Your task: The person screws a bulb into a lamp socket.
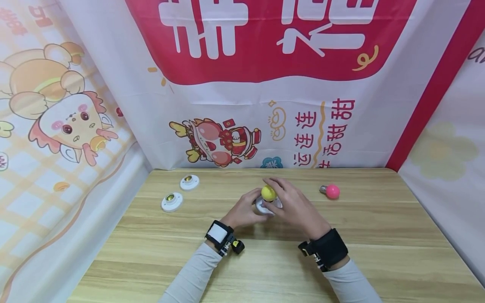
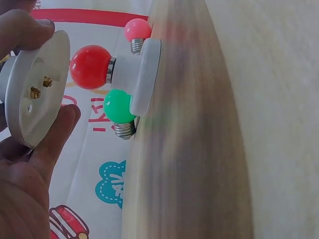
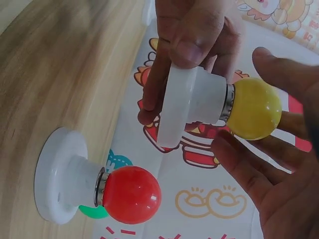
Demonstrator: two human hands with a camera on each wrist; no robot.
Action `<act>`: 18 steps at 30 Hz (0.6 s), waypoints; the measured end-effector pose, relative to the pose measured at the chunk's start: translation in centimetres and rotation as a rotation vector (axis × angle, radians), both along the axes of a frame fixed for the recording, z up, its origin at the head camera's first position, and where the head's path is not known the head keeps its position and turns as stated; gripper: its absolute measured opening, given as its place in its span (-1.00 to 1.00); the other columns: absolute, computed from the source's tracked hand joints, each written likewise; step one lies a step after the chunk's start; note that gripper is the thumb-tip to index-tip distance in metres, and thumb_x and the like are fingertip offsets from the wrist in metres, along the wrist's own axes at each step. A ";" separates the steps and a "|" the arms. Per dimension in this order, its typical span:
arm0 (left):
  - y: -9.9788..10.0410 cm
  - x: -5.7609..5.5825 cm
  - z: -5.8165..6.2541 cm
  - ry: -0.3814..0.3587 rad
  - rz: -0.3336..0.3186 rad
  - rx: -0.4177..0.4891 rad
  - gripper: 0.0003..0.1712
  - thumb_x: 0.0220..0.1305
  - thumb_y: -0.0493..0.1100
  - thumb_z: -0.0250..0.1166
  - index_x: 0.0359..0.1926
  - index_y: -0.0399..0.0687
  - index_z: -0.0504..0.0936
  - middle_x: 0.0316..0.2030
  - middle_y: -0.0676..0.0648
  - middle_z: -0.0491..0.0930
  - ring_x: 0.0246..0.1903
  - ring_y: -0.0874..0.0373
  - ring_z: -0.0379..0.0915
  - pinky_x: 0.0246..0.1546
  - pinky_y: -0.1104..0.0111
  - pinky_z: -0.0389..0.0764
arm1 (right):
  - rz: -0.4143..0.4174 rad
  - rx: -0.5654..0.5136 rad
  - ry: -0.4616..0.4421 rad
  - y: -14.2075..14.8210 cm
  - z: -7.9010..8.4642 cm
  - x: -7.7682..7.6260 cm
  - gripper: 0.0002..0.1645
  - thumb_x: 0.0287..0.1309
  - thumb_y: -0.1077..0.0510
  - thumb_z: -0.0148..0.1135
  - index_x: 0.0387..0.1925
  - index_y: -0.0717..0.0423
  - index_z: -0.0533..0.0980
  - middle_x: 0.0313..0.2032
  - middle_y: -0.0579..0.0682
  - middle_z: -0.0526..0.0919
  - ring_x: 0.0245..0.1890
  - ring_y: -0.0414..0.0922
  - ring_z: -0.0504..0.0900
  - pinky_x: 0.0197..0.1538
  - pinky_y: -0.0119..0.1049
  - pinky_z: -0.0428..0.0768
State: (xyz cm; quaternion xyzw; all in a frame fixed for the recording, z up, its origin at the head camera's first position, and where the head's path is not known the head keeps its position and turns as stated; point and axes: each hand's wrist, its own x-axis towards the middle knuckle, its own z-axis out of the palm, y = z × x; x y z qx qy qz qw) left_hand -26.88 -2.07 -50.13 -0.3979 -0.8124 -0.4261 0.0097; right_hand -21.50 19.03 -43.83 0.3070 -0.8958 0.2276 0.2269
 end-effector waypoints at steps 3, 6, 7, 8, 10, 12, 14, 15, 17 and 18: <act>0.0 0.0 0.0 -0.005 0.001 0.000 -0.13 0.21 -0.12 0.61 0.49 -0.05 0.44 0.37 -0.08 0.56 0.35 0.09 0.53 0.40 0.31 0.58 | 0.012 -0.001 -0.032 0.0 0.2 0.2 -0.11 0.19 0.16 0.57 0.51 0.12 0.40 0.40 0.23 0.52 0.36 0.20 0.58 0.32 0.15 0.68; 0.0 0.0 -0.1 -0.014 -0.001 0.002 -0.13 0.23 -0.12 0.60 0.50 -0.03 0.42 0.38 -0.07 0.56 0.36 0.10 0.53 0.41 0.32 0.57 | 0.030 -0.005 -0.057 0.1 0.3 0.4 -0.13 0.17 0.27 0.46 0.52 0.12 0.39 0.45 0.21 0.48 0.41 0.20 0.53 0.38 0.17 0.64; 0.0 0.0 -0.1 -0.016 -0.002 0.004 -0.14 0.23 -0.11 0.60 0.50 -0.03 0.42 0.38 -0.07 0.56 0.35 0.11 0.53 0.41 0.33 0.57 | 0.033 -0.002 -0.060 0.1 0.4 0.4 -0.13 0.17 0.29 0.43 0.52 0.11 0.40 0.46 0.20 0.48 0.42 0.19 0.52 0.39 0.17 0.63; 0.0 0.0 -0.1 -0.019 -0.003 0.005 -0.14 0.24 -0.12 0.59 0.50 -0.03 0.42 0.37 -0.07 0.56 0.35 0.11 0.53 0.41 0.33 0.57 | 0.036 0.000 -0.063 0.1 0.4 0.5 -0.15 0.17 0.30 0.40 0.51 0.11 0.41 0.46 0.19 0.49 0.43 0.18 0.52 0.39 0.16 0.62; 0.0 -0.1 -0.1 -0.021 -0.005 0.005 -0.13 0.24 -0.11 0.59 0.51 -0.02 0.41 0.38 -0.07 0.56 0.35 0.12 0.53 0.41 0.33 0.57 | 0.038 0.001 -0.069 0.1 0.5 0.5 -0.19 0.19 0.31 0.37 0.49 0.10 0.44 0.44 0.16 0.52 0.42 0.16 0.53 0.40 0.15 0.62; 0.0 -0.1 -0.1 -0.025 -0.007 0.003 -0.12 0.24 -0.11 0.59 0.51 -0.02 0.40 0.38 -0.07 0.56 0.36 0.12 0.52 0.41 0.33 0.57 | 0.037 0.002 -0.073 0.1 0.6 0.5 -0.24 0.21 0.31 0.35 0.46 0.08 0.47 0.41 0.14 0.55 0.39 0.13 0.56 0.39 0.13 0.64; 0.0 -0.1 0.0 -0.026 -0.008 0.003 -0.12 0.25 -0.11 0.58 0.52 -0.03 0.39 0.39 -0.07 0.55 0.36 0.12 0.52 0.41 0.33 0.58 | 0.037 0.002 -0.078 0.0 0.6 0.4 -0.27 0.23 0.31 0.36 0.44 0.08 0.49 0.38 0.13 0.58 0.37 0.10 0.58 0.37 0.11 0.66; 0.0 -0.1 0.0 -0.027 -0.008 0.002 -0.12 0.25 -0.11 0.58 0.52 -0.03 0.39 0.39 -0.07 0.55 0.36 0.12 0.52 0.41 0.33 0.58 | 0.036 0.002 -0.079 0.0 0.6 0.4 -0.29 0.23 0.31 0.37 0.43 0.07 0.50 0.37 0.11 0.59 0.37 0.09 0.58 0.36 0.10 0.66; 0.0 0.0 0.1 -0.033 -0.009 0.003 -0.12 0.25 -0.12 0.58 0.52 -0.03 0.39 0.39 -0.08 0.55 0.36 0.11 0.51 0.41 0.32 0.58 | 0.037 0.004 -0.077 0.1 0.6 0.4 -0.30 0.24 0.31 0.39 0.42 0.08 0.51 0.36 0.12 0.60 0.36 0.09 0.58 0.35 0.10 0.67; 0.0 0.0 0.1 -0.035 -0.009 0.003 -0.12 0.25 -0.13 0.58 0.52 -0.03 0.39 0.39 -0.07 0.55 0.37 0.12 0.51 0.41 0.33 0.57 | 0.036 0.005 -0.074 0.1 0.5 0.3 -0.30 0.24 0.30 0.40 0.42 0.08 0.52 0.36 0.12 0.60 0.36 0.09 0.59 0.35 0.09 0.67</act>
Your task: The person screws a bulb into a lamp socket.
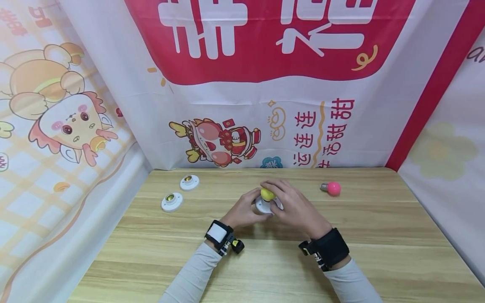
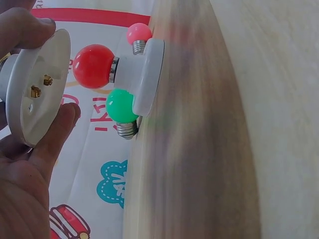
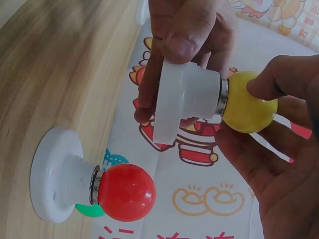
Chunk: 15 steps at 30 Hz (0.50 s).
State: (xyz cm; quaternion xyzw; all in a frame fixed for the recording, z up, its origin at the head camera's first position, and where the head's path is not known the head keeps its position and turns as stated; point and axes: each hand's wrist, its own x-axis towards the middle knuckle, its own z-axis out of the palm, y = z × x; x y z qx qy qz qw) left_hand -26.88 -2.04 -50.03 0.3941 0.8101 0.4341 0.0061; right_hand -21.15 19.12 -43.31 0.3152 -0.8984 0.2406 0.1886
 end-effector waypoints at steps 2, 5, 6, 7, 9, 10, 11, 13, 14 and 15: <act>0.0 0.0 0.0 -0.007 0.000 0.000 -0.12 0.25 -0.14 0.58 0.52 -0.02 0.39 0.40 -0.06 0.54 0.37 0.12 0.51 0.42 0.33 0.57 | -0.001 0.002 0.013 0.1 -0.1 0.0 -0.30 0.23 0.28 0.44 0.41 0.09 0.52 0.35 0.14 0.61 0.35 0.10 0.59 0.33 0.09 0.69; -0.1 0.1 0.0 -0.014 0.000 0.000 -0.11 0.24 -0.14 0.59 0.53 -0.01 0.39 0.40 -0.06 0.54 0.38 0.12 0.50 0.43 0.33 0.56 | -0.002 -0.005 0.042 0.1 -0.2 -0.1 -0.30 0.21 0.27 0.48 0.39 0.12 0.54 0.32 0.16 0.62 0.32 0.12 0.61 0.30 0.10 0.71; 0.0 0.1 0.0 -0.012 0.001 0.000 -0.11 0.25 -0.14 0.58 0.53 -0.01 0.39 0.40 -0.06 0.54 0.38 0.11 0.50 0.43 0.33 0.56 | -0.005 -0.006 0.051 0.1 -0.3 -0.1 -0.30 0.19 0.26 0.50 0.38 0.13 0.55 0.31 0.16 0.62 0.31 0.13 0.61 0.28 0.10 0.71; 0.0 0.1 0.0 -0.012 0.001 0.001 -0.12 0.24 -0.14 0.58 0.52 -0.02 0.40 0.40 -0.06 0.54 0.38 0.11 0.50 0.43 0.33 0.56 | -0.008 -0.008 0.060 0.1 -0.3 -0.1 -0.30 0.18 0.25 0.52 0.37 0.13 0.55 0.29 0.17 0.63 0.30 0.13 0.62 0.27 0.10 0.72; 0.0 0.2 0.0 -0.005 0.002 0.000 -0.14 0.25 -0.14 0.58 0.51 -0.02 0.42 0.40 -0.06 0.54 0.37 0.11 0.51 0.42 0.32 0.57 | -0.016 -0.012 0.072 0.1 -0.3 -0.1 -0.31 0.16 0.24 0.55 0.34 0.15 0.57 0.27 0.17 0.64 0.27 0.14 0.63 0.25 0.11 0.73; 0.0 0.2 0.0 -0.004 0.002 0.000 -0.15 0.24 -0.14 0.59 0.50 -0.03 0.43 0.39 -0.06 0.55 0.37 0.10 0.51 0.41 0.32 0.57 | -0.020 -0.014 0.074 0.1 -0.3 -0.1 -0.31 0.16 0.23 0.57 0.33 0.15 0.58 0.26 0.18 0.64 0.26 0.14 0.64 0.24 0.11 0.74; 0.0 0.2 0.1 -0.002 0.001 0.000 -0.15 0.24 -0.14 0.59 0.49 -0.03 0.44 0.39 -0.06 0.55 0.36 0.10 0.52 0.41 0.32 0.58 | -0.025 -0.014 0.075 0.0 -0.3 -0.1 -0.32 0.16 0.22 0.58 0.32 0.15 0.58 0.25 0.18 0.65 0.25 0.14 0.64 0.23 0.10 0.74; 0.1 0.2 0.1 0.004 0.000 -0.001 -0.17 0.23 -0.16 0.59 0.47 -0.05 0.45 0.37 -0.07 0.56 0.35 0.10 0.53 0.40 0.33 0.59 | -0.035 -0.014 0.074 0.0 -0.2 -0.1 -0.32 0.15 0.20 0.61 0.30 0.16 0.59 0.23 0.18 0.65 0.24 0.13 0.65 0.22 0.10 0.75; 0.1 0.2 0.1 0.008 0.000 -0.001 -0.17 0.23 -0.16 0.59 0.47 -0.05 0.45 0.37 -0.07 0.56 0.34 0.10 0.53 0.39 0.33 0.59 | -0.041 -0.013 0.073 0.0 -0.2 -0.1 -0.33 0.15 0.19 0.61 0.29 0.16 0.60 0.22 0.18 0.66 0.23 0.13 0.66 0.22 0.09 0.75; 0.1 0.2 0.1 0.010 -0.002 0.000 -0.17 0.22 -0.17 0.60 0.46 -0.07 0.46 0.36 -0.08 0.56 0.34 0.10 0.54 0.39 0.33 0.59 | -0.046 -0.011 0.073 -0.1 -0.2 -0.1 -0.33 0.15 0.18 0.62 0.28 0.16 0.60 0.21 0.18 0.66 0.22 0.13 0.66 0.21 0.08 0.76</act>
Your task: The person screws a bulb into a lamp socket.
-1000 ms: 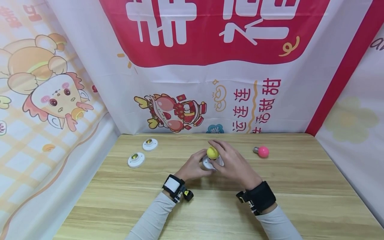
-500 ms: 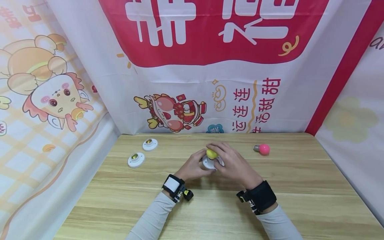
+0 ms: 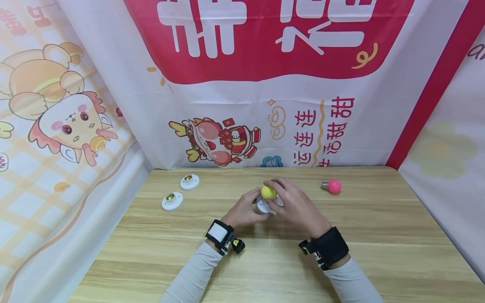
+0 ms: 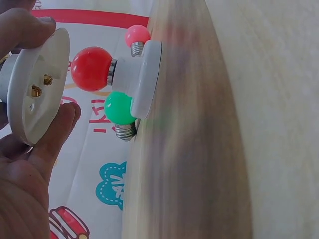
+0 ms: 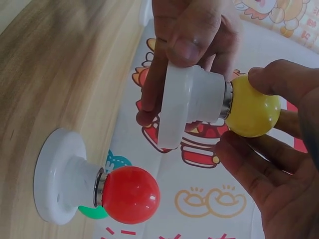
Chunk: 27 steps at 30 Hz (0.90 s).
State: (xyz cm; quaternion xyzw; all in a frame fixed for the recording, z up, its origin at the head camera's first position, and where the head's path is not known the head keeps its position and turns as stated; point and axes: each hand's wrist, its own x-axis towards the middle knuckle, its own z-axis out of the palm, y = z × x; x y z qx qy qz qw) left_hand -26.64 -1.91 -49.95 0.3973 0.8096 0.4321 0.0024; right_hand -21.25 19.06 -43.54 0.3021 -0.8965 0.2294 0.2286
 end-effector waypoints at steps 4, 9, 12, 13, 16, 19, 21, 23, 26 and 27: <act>0.1 0.0 0.0 0.009 0.000 -0.002 -0.18 0.21 -0.19 0.60 0.45 -0.08 0.47 0.36 -0.08 0.57 0.33 0.10 0.54 0.38 0.34 0.59 | -0.020 0.004 0.007 -0.1 -0.1 0.0 -0.35 0.14 0.13 0.64 0.24 0.17 0.61 0.17 0.16 0.67 0.18 0.10 0.68 0.19 0.05 0.77; 0.1 -0.2 -0.3 0.021 0.001 -0.002 -0.17 0.19 -0.20 0.61 0.45 -0.09 0.47 0.36 -0.08 0.57 0.33 0.09 0.54 0.38 0.34 0.60 | -0.043 0.016 0.002 -0.2 -0.2 -0.1 -0.36 0.16 0.07 0.63 0.23 0.15 0.61 0.17 0.13 0.67 0.19 0.08 0.67 0.21 0.04 0.76; 0.1 -0.3 -0.4 0.026 -0.002 0.001 -0.15 0.19 -0.19 0.61 0.46 -0.09 0.46 0.37 -0.08 0.56 0.33 0.09 0.54 0.38 0.33 0.60 | -0.049 0.021 -0.008 -0.2 -0.3 -0.2 -0.32 0.19 0.04 0.61 0.29 0.14 0.58 0.21 0.14 0.64 0.23 0.09 0.65 0.25 0.04 0.75; 0.1 -0.3 -0.4 0.025 -0.003 0.003 -0.15 0.20 -0.19 0.61 0.47 -0.09 0.45 0.37 -0.08 0.56 0.34 0.09 0.53 0.38 0.33 0.60 | -0.048 0.020 -0.013 -0.2 -0.3 -0.1 -0.29 0.20 0.03 0.60 0.31 0.14 0.56 0.24 0.15 0.63 0.24 0.10 0.64 0.26 0.06 0.74; 0.0 -0.3 -0.3 0.021 -0.006 0.009 -0.14 0.20 -0.18 0.61 0.48 -0.07 0.44 0.38 -0.08 0.55 0.35 0.10 0.53 0.41 0.31 0.58 | -0.040 0.017 -0.032 -0.2 -0.2 -0.1 -0.20 0.21 0.01 0.59 0.40 0.13 0.50 0.32 0.17 0.58 0.31 0.13 0.60 0.31 0.09 0.70; 0.0 -0.2 -0.2 0.022 -0.001 0.008 -0.13 0.22 -0.15 0.60 0.49 -0.06 0.43 0.38 -0.08 0.55 0.35 0.11 0.52 0.42 0.30 0.58 | -0.019 0.014 -0.053 -0.1 0.0 0.1 -0.16 0.20 0.07 0.58 0.46 0.11 0.45 0.38 0.17 0.53 0.36 0.14 0.56 0.34 0.12 0.68; 0.0 -0.2 -0.1 0.018 0.004 0.008 -0.15 0.22 -0.14 0.60 0.48 -0.05 0.44 0.36 -0.08 0.57 0.34 0.11 0.54 0.40 0.30 0.59 | 0.005 0.010 -0.061 -0.1 0.1 0.1 -0.17 0.19 0.17 0.54 0.47 0.11 0.44 0.41 0.17 0.51 0.39 0.15 0.54 0.36 0.13 0.66; 0.0 -0.1 -0.1 0.006 0.010 0.008 -0.14 0.22 -0.14 0.60 0.49 -0.04 0.44 0.36 -0.07 0.57 0.33 0.12 0.54 0.39 0.31 0.60 | 0.023 0.010 -0.063 -0.1 0.1 0.2 -0.18 0.17 0.26 0.48 0.47 0.11 0.44 0.43 0.15 0.50 0.41 0.14 0.52 0.39 0.13 0.63; 0.1 -0.1 0.0 -0.013 0.014 0.010 -0.14 0.21 -0.14 0.61 0.49 -0.03 0.44 0.35 -0.07 0.58 0.32 0.13 0.54 0.38 0.32 0.60 | 0.040 0.011 -0.059 0.0 0.1 0.2 -0.21 0.16 0.33 0.42 0.44 0.13 0.47 0.43 0.14 0.51 0.42 0.13 0.52 0.42 0.13 0.61; 0.1 -0.2 0.0 -0.017 0.014 0.008 -0.13 0.21 -0.14 0.61 0.49 -0.03 0.44 0.36 -0.06 0.58 0.33 0.13 0.54 0.38 0.33 0.59 | 0.041 0.011 -0.056 0.0 0.1 0.2 -0.23 0.16 0.34 0.41 0.43 0.13 0.48 0.42 0.13 0.53 0.41 0.12 0.52 0.42 0.12 0.61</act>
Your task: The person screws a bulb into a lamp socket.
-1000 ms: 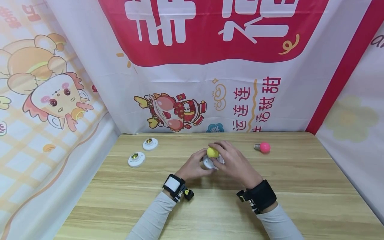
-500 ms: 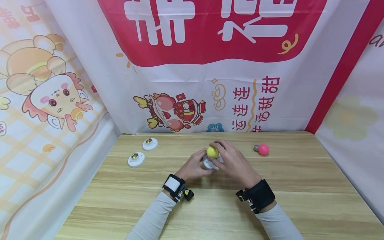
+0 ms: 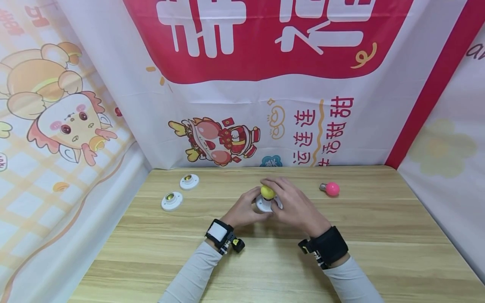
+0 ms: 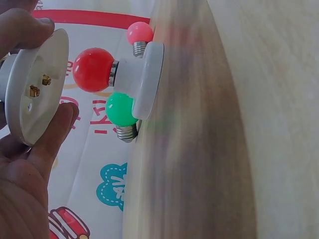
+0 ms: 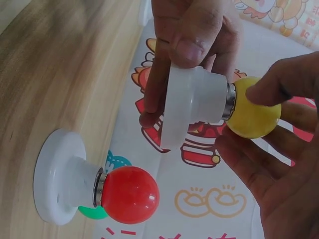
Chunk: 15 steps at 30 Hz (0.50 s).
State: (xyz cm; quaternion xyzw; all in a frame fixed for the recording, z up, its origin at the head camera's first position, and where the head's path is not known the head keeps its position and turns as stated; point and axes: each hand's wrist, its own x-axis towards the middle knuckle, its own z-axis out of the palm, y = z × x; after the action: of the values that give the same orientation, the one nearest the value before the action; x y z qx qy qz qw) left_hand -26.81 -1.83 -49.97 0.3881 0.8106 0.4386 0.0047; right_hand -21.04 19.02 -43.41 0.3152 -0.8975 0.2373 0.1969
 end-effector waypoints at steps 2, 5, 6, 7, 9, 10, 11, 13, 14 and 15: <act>0.0 0.0 0.0 0.001 0.000 -0.005 -0.12 0.21 -0.14 0.60 0.50 -0.03 0.43 0.36 -0.06 0.57 0.34 0.14 0.53 0.39 0.33 0.58 | 0.001 -0.001 0.004 0.0 0.0 0.0 -0.26 0.17 0.34 0.40 0.41 0.14 0.50 0.40 0.14 0.55 0.40 0.12 0.54 0.42 0.11 0.61; 0.0 0.0 0.0 0.003 -0.003 -0.006 -0.11 0.22 -0.14 0.60 0.51 -0.02 0.41 0.37 -0.06 0.57 0.35 0.13 0.52 0.40 0.33 0.58 | 0.000 -0.002 0.010 0.0 0.0 0.0 -0.29 0.17 0.34 0.42 0.39 0.14 0.52 0.37 0.15 0.57 0.38 0.12 0.56 0.41 0.10 0.63; 0.0 0.0 0.0 0.003 -0.004 -0.005 -0.11 0.22 -0.14 0.60 0.51 -0.02 0.41 0.38 -0.06 0.56 0.36 0.12 0.52 0.40 0.33 0.58 | 0.000 -0.003 0.012 0.0 0.0 -0.1 -0.29 0.17 0.33 0.43 0.38 0.14 0.53 0.36 0.15 0.58 0.38 0.12 0.56 0.40 0.10 0.63; 0.0 0.0 0.0 0.004 -0.005 -0.003 -0.11 0.22 -0.14 0.60 0.51 -0.01 0.41 0.38 -0.07 0.56 0.36 0.11 0.52 0.40 0.33 0.58 | -0.001 -0.005 0.014 0.0 0.0 -0.1 -0.29 0.17 0.32 0.44 0.38 0.15 0.53 0.36 0.15 0.58 0.37 0.12 0.57 0.39 0.10 0.64; 0.0 0.0 0.0 0.004 -0.007 0.000 -0.11 0.22 -0.13 0.60 0.52 0.00 0.40 0.39 -0.06 0.55 0.37 0.11 0.52 0.40 0.33 0.58 | -0.004 -0.004 0.022 0.1 -0.1 -0.1 -0.30 0.18 0.31 0.46 0.37 0.14 0.54 0.35 0.15 0.58 0.36 0.12 0.58 0.37 0.09 0.66; 0.0 0.1 0.0 0.007 -0.007 0.001 -0.11 0.23 -0.13 0.60 0.52 0.00 0.40 0.40 -0.06 0.55 0.37 0.10 0.52 0.40 0.33 0.58 | -0.005 -0.005 0.029 0.1 -0.1 -0.1 -0.30 0.17 0.30 0.47 0.37 0.14 0.54 0.34 0.15 0.59 0.35 0.12 0.59 0.36 0.09 0.67; -0.1 0.1 -0.1 0.008 -0.007 0.004 -0.11 0.23 -0.13 0.59 0.52 0.00 0.40 0.40 -0.06 0.55 0.37 0.10 0.52 0.40 0.33 0.59 | -0.008 -0.006 0.036 0.1 -0.1 -0.1 -0.31 0.17 0.29 0.49 0.36 0.15 0.55 0.33 0.15 0.60 0.34 0.12 0.60 0.35 0.09 0.68; -0.1 0.1 -0.1 0.010 -0.008 0.008 -0.12 0.23 -0.13 0.59 0.52 0.00 0.41 0.41 -0.06 0.54 0.37 0.11 0.52 0.39 0.33 0.59 | -0.011 -0.008 0.052 0.1 -0.2 -0.2 -0.31 0.15 0.29 0.52 0.34 0.16 0.56 0.31 0.16 0.61 0.31 0.13 0.62 0.31 0.09 0.70; -0.1 0.1 -0.1 0.011 -0.008 0.008 -0.12 0.23 -0.13 0.59 0.51 0.00 0.41 0.41 -0.06 0.54 0.37 0.11 0.51 0.39 0.34 0.59 | -0.014 -0.009 0.063 0.1 -0.2 -0.2 -0.31 0.14 0.28 0.54 0.33 0.16 0.57 0.29 0.16 0.62 0.29 0.13 0.63 0.29 0.09 0.71; -0.1 0.1 -0.1 0.009 -0.008 0.010 -0.13 0.23 -0.13 0.59 0.51 0.00 0.42 0.41 -0.05 0.53 0.38 0.12 0.51 0.40 0.34 0.58 | -0.017 -0.011 0.072 0.1 -0.3 -0.3 -0.31 0.13 0.28 0.55 0.31 0.17 0.57 0.27 0.16 0.63 0.27 0.13 0.65 0.27 0.08 0.72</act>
State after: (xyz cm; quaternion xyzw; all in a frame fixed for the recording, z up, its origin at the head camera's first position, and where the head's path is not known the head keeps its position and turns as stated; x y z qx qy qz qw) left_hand -26.72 -1.95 -50.07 0.3934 0.8068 0.4409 0.0007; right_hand -21.29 19.13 -43.71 0.3150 -0.8912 0.2289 0.2328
